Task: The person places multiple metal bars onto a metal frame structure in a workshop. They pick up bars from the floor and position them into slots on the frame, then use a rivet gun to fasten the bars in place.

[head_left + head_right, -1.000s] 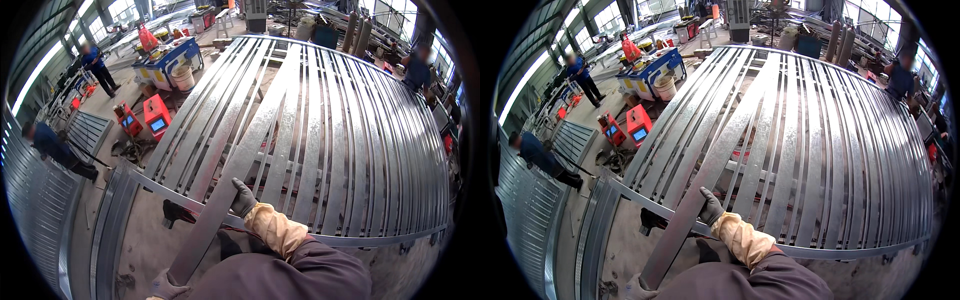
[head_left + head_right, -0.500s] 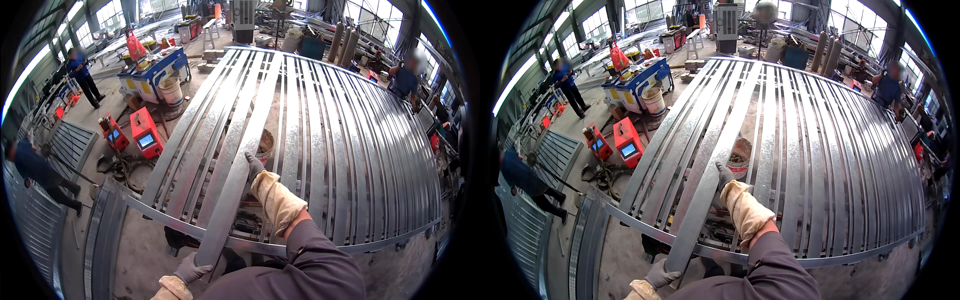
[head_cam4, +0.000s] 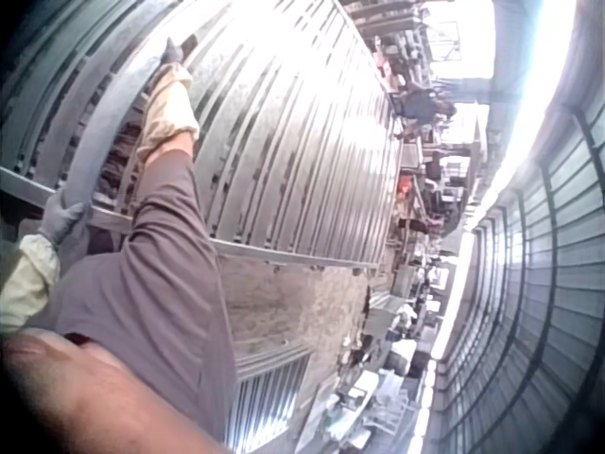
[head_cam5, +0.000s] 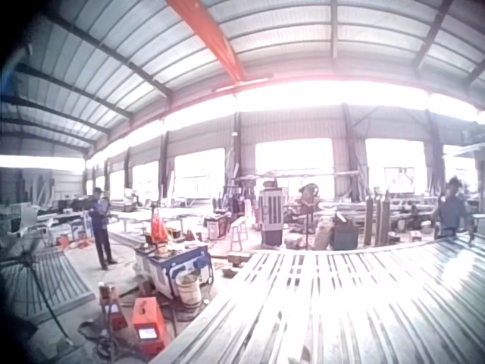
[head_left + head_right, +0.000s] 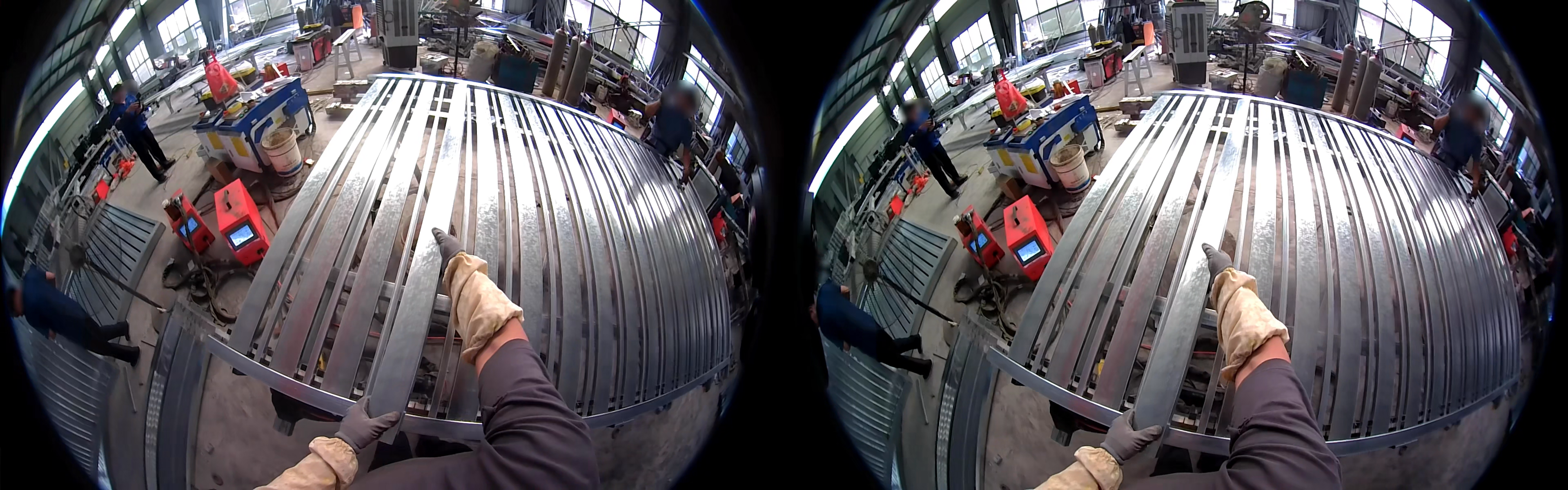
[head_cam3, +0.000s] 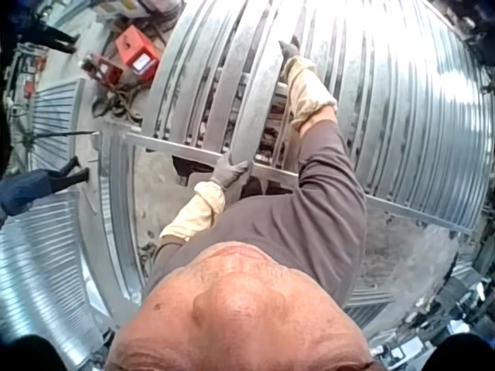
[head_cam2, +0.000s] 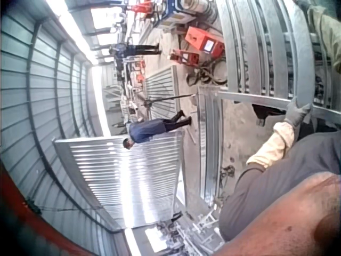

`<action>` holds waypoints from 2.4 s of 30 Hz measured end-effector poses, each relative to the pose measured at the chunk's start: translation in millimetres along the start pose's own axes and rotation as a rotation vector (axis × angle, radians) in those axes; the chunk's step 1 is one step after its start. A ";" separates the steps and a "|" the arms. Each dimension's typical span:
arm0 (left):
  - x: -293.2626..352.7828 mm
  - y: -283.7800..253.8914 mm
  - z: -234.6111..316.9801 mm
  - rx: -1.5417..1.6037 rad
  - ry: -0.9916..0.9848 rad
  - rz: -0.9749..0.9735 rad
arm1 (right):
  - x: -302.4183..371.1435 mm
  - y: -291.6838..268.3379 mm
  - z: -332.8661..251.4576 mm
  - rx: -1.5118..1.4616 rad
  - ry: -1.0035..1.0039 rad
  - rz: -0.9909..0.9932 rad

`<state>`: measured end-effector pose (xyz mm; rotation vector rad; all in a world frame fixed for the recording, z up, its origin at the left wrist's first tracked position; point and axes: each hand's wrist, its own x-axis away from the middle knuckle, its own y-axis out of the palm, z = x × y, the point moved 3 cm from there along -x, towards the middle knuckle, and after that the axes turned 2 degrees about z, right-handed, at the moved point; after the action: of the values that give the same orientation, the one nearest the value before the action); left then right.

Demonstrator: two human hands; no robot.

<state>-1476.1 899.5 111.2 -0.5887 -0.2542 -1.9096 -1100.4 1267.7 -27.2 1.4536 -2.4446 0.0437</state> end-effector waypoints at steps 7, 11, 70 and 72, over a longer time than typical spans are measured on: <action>-37.9 14.1 -13.8 -0.072 0.000 -0.001 | -55.9 -19.9 17.7 -0.091 0.024 -0.029; -44.0 19.3 7.9 -0.074 0.009 0.030 | -68.8 -18.6 14.9 -0.009 -0.021 -0.022; -70.1 -84.9 -31.8 -0.978 0.746 0.428 | 126.2 31.5 15.2 0.990 0.102 0.611; -69.9 -85.6 -34.2 -0.975 0.785 0.423 | 125.3 35.4 12.8 1.018 0.074 0.623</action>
<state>-1542.0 975.6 54.3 -0.4002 1.2589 -1.6064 -1189.8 1175.7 -1.7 0.7996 -2.8049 1.6095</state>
